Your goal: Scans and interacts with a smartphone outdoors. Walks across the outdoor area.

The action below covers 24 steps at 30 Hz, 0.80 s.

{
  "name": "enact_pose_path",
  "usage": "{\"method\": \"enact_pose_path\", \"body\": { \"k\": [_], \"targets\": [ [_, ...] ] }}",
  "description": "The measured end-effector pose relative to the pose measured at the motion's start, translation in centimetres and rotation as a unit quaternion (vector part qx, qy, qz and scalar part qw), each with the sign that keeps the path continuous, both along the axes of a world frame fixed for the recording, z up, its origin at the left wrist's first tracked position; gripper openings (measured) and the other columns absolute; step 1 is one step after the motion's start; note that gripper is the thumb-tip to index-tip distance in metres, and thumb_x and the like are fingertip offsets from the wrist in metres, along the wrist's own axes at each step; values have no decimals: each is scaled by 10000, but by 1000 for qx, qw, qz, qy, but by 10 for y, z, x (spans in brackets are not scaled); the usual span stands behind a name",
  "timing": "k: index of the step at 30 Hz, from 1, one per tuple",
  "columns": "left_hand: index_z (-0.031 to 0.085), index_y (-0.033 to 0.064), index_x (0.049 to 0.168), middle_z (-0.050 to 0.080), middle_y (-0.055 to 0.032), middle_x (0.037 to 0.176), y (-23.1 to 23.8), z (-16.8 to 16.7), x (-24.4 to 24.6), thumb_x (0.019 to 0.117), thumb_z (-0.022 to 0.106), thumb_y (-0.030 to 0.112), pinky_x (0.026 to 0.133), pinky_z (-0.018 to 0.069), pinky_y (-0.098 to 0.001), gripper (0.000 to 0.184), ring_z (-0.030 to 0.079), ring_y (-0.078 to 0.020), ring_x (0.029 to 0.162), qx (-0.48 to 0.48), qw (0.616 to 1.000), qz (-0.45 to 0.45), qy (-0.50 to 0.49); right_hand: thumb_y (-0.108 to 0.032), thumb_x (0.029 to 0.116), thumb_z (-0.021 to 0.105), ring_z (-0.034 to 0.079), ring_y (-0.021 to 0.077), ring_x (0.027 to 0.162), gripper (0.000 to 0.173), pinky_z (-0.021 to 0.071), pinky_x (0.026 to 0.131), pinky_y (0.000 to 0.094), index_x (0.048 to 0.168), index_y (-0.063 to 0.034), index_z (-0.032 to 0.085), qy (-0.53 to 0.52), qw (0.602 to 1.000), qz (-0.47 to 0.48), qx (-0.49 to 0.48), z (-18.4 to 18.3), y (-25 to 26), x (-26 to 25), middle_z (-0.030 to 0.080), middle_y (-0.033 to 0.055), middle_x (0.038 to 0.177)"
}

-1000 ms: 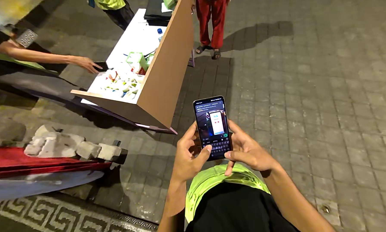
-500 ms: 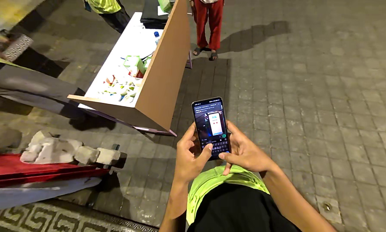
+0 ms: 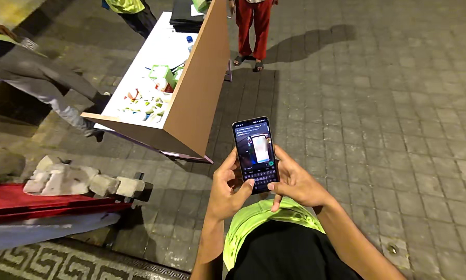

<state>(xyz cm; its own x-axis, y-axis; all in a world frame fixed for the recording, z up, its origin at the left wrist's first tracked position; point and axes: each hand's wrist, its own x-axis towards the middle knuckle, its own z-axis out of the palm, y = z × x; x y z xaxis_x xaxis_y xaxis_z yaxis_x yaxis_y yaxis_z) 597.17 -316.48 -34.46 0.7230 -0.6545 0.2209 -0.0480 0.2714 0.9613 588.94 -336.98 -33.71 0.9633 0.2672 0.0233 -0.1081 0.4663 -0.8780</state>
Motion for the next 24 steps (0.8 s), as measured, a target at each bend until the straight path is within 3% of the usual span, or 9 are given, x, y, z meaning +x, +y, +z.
{"method": "enact_pose_path", "body": {
  "k": [10, 17, 24],
  "targets": [
    [327, -142, 1504, 669, -214, 1267, -8, 3, -7, 885, 651, -11, 858, 639, -400, 711, 719, -270, 1056, 29, 998, 55, -16, 121, 910, 553, 682, 354, 1142, 863, 659, 583, 451, 1577, -180, 96, 0, 1000, -5, 1, 2, -2, -5, 545, 168, 1413],
    [237, -150, 1533, 615, -244, 1337, -9, 1, -8, 842, 653, -42, 888, 634, -436, 814, 699, -306, 1108, 9, 1000, 6, -8, 126, 924, 537, 697, 358, 1106, 857, 657, 576, 450, 1585, -187, 91, -4, 1000, -9, 8, 1, -5, -10, 552, 179, 1405],
    [296, -148, 1514, 647, -226, 1297, -21, 1, -17, 830, 694, -5, 858, 645, -418, 804, 713, -286, 1075, 27, 998, 56, -33, 145, 887, 593, 714, 333, 1072, 922, 654, 543, 411, 1586, -171, 81, -1, 999, -42, -33, 1, -5, -16, 578, 170, 1376]
  ]
}}
